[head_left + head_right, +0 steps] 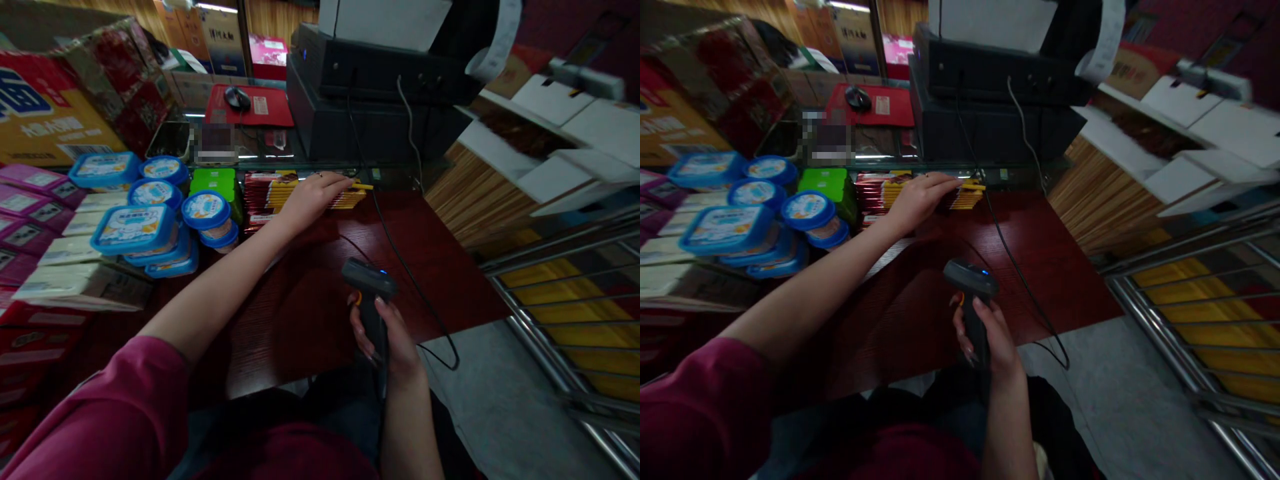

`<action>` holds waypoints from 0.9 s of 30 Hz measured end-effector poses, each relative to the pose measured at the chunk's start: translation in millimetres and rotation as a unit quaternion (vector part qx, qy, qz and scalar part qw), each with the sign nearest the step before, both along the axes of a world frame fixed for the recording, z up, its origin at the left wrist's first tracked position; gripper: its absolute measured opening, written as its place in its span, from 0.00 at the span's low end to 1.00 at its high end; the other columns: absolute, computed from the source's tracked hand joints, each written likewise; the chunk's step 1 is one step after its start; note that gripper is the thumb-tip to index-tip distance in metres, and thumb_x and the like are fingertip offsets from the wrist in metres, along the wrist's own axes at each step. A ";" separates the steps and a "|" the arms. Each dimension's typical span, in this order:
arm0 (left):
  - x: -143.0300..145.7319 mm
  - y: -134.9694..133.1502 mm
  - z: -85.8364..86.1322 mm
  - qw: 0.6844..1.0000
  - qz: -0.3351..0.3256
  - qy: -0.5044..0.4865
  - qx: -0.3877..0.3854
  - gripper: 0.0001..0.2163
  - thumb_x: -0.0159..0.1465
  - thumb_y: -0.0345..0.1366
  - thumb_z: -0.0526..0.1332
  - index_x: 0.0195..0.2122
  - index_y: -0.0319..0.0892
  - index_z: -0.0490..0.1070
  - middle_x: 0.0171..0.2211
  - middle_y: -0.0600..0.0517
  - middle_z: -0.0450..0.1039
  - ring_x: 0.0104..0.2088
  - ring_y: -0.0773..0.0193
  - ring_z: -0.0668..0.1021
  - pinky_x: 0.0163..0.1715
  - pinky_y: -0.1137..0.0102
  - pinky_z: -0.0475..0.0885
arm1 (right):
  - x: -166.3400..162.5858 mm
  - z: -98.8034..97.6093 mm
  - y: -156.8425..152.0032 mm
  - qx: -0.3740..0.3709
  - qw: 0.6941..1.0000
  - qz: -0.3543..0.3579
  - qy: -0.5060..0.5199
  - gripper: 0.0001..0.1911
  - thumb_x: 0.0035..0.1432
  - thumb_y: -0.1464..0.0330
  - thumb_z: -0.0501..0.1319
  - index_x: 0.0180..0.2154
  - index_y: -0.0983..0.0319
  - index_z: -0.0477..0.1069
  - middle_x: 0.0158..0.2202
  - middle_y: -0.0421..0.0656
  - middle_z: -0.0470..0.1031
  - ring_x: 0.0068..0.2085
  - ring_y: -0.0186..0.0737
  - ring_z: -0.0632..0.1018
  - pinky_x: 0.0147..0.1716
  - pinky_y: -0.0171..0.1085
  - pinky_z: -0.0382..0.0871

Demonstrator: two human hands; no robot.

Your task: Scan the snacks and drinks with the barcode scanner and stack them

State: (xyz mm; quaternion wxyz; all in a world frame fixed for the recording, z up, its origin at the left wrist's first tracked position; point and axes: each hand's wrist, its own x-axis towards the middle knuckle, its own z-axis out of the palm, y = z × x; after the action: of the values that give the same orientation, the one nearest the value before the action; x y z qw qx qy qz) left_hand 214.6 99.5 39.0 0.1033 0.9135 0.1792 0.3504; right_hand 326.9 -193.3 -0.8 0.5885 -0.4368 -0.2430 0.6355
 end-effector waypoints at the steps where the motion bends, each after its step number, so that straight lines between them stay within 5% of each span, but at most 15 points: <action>1: 6.2 4.7 -1.7 1.000 0.001 0.010 0.006 0.22 0.72 0.23 0.57 0.64 0.42 0.76 0.62 0.41 0.79 0.64 0.53 0.79 0.66 0.55 0.72 | -0.6 0.1 0.6 0.001 1.000 0.003 0.003 0.26 0.62 0.46 0.70 0.43 0.63 0.78 0.22 0.36 0.73 0.13 0.25 0.64 0.09 0.25 0.61; 10: 27.7 11.3 -12.1 0.994 0.049 0.095 -0.007 0.21 0.73 0.23 0.55 0.64 0.38 0.77 0.64 0.37 0.77 0.63 0.50 0.81 0.64 0.53 0.76 | -2.0 2.0 2.9 -0.001 1.000 -0.001 0.010 0.25 0.62 0.46 0.71 0.43 0.63 0.78 0.22 0.37 0.74 0.13 0.26 0.64 0.10 0.25 0.61; 15: 21.3 -1.8 -7.9 0.992 0.063 0.111 0.008 0.25 0.72 0.23 0.55 0.69 0.35 0.70 0.70 0.35 0.69 0.70 0.49 0.74 0.70 0.52 0.70 | -2.0 1.2 1.7 -0.001 1.000 -0.004 0.000 0.26 0.62 0.46 0.70 0.43 0.63 0.77 0.22 0.36 0.73 0.12 0.26 0.64 0.09 0.25 0.60; 21: -57.4 -47.1 -14.3 0.986 0.132 0.101 0.030 0.24 0.76 0.29 0.51 0.71 0.33 0.68 0.71 0.35 0.68 0.73 0.45 0.69 0.74 0.49 0.64 | -1.3 -0.5 1.6 -0.004 1.000 0.004 -0.003 0.26 0.62 0.45 0.70 0.44 0.62 0.77 0.23 0.36 0.74 0.13 0.27 0.65 0.09 0.27 0.62; 27: -118.6 -81.8 -45.7 0.965 0.229 0.129 -0.002 0.27 0.74 0.24 0.46 0.72 0.28 0.64 0.73 0.30 0.61 0.77 0.42 0.60 0.76 0.42 0.57 | -7.2 5.7 4.5 -0.004 1.000 -0.006 -0.015 0.26 0.60 0.45 0.72 0.43 0.61 0.77 0.22 0.36 0.73 0.12 0.27 0.64 0.09 0.26 0.62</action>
State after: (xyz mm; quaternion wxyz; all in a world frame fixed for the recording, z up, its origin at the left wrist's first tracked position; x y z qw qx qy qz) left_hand 96.0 17.7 -6.7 -0.0017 0.8852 0.3967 0.2430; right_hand 319.7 -188.7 4.9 0.5865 -0.4500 -0.2470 0.6265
